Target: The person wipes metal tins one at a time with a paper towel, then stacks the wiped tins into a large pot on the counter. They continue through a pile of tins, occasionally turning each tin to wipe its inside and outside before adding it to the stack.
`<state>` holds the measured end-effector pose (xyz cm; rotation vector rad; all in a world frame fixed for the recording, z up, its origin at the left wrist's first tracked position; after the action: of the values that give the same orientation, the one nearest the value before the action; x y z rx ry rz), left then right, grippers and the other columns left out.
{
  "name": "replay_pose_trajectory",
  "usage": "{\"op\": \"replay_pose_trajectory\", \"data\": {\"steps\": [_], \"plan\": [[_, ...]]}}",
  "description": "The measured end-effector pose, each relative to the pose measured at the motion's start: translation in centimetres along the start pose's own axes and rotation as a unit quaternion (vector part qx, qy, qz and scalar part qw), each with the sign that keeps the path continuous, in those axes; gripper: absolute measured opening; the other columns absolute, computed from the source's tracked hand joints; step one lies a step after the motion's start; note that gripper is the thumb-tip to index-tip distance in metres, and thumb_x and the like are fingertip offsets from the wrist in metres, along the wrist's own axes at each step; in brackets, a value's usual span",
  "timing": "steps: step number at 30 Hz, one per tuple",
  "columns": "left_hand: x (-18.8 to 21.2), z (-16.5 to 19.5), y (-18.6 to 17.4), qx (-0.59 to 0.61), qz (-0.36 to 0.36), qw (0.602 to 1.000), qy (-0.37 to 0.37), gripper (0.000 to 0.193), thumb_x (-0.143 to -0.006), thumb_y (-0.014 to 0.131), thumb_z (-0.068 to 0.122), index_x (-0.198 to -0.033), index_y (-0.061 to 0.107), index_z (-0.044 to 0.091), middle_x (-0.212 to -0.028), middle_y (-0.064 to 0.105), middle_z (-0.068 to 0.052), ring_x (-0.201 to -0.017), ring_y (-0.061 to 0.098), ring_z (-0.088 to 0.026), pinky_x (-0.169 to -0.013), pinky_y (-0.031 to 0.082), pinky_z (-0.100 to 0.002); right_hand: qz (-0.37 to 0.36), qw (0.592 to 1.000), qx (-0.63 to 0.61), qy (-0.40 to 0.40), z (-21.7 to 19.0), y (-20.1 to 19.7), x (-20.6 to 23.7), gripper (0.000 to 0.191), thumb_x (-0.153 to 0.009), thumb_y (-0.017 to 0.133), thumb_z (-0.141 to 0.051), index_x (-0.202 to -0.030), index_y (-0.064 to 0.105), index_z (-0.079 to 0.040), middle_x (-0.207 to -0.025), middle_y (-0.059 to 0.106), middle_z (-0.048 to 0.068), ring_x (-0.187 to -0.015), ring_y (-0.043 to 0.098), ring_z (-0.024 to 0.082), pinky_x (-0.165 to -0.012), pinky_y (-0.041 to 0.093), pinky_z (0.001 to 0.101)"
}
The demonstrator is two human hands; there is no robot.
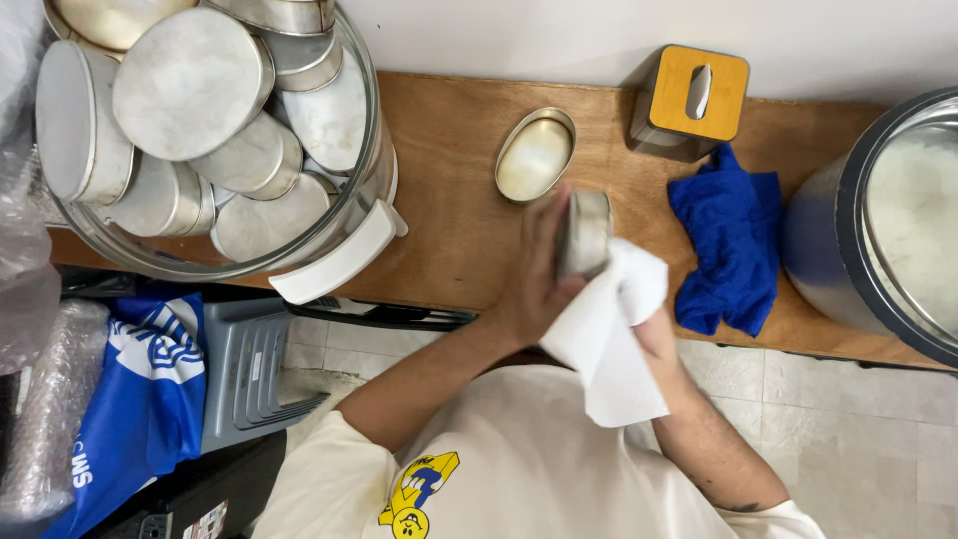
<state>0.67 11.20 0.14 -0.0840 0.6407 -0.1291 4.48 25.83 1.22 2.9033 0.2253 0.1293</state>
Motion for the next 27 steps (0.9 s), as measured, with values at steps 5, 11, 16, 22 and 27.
{"op": "replay_pose_trajectory", "data": {"steps": [5,11,16,22,27], "plan": [[-0.5,1.2,-0.1,0.059,-0.036,0.996,-0.05,0.081,-0.096,0.076,0.038,-0.157,0.034,0.004,-0.135,0.048,-0.013,-0.128,0.049,-0.024,-0.116,0.04,-0.039,0.099,0.994,0.031,-0.044,2.2,-3.2,0.1,0.036,-0.106,0.058,-0.038,-0.115,0.061,-0.003,-0.097,0.067,0.003,-0.086,0.065,0.01,-0.072,0.053,0.0265],[0.5,-2.3,-0.6,0.204,-0.139,0.917,-0.313,0.031,-0.102,0.077,0.025,-0.116,0.062,0.002,-0.099,0.064,-0.005,-0.09,0.053,-0.01,-0.08,0.047,-0.032,0.238,0.956,0.153,-0.08,2.7,-7.7,-3.9,0.044,-0.111,0.063,-0.04,-0.113,0.068,0.004,-0.096,0.07,0.001,-0.084,0.063,0.008,-0.07,0.052,0.0262],[-0.7,-3.0,-2.1,0.441,0.117,0.864,-0.214,0.016,-0.114,0.063,0.023,-0.117,0.055,0.009,-0.113,0.062,0.0,-0.106,0.056,-0.006,-0.098,0.047,-0.027,0.178,0.881,0.341,-0.276,-2.9,-5.4,-2.6,0.042,-0.12,0.052,-0.031,-0.14,0.058,0.006,-0.132,0.061,0.019,-0.119,0.062,0.026,-0.102,0.05,0.0376],[1.0,-0.6,2.4,0.321,0.033,0.902,-0.287,0.032,-0.107,0.051,0.031,-0.13,0.055,0.008,-0.115,0.063,0.0,-0.101,0.058,-0.005,-0.086,0.05,-0.027,0.032,0.8,0.44,-0.406,-0.3,1.6,-2.3,0.052,-0.113,0.032,-0.045,-0.136,0.059,-0.008,-0.159,0.024,0.029,-0.153,0.018,0.044,-0.128,0.013,0.0542],[2.5,1.8,1.9,0.121,-0.131,0.981,-0.082,0.022,-0.106,0.062,0.026,-0.105,0.055,0.005,-0.124,0.06,-0.017,-0.11,0.057,-0.023,-0.096,0.048,-0.038,0.084,0.97,-0.206,-0.098,6.8,-5.7,-5.8,0.061,-0.116,0.039,-0.052,-0.147,0.053,-0.002,-0.143,0.054,0.014,-0.135,0.052,0.028,-0.119,0.038,0.0439]]}}
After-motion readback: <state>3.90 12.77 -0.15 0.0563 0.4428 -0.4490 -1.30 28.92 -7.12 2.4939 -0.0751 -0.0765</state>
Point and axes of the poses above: each hand's wrist, its own x-axis away from the middle knuckle, its own y-axis out of the palm, z = x × y, the point moved 4 cm from there along -x, towards the middle knuckle
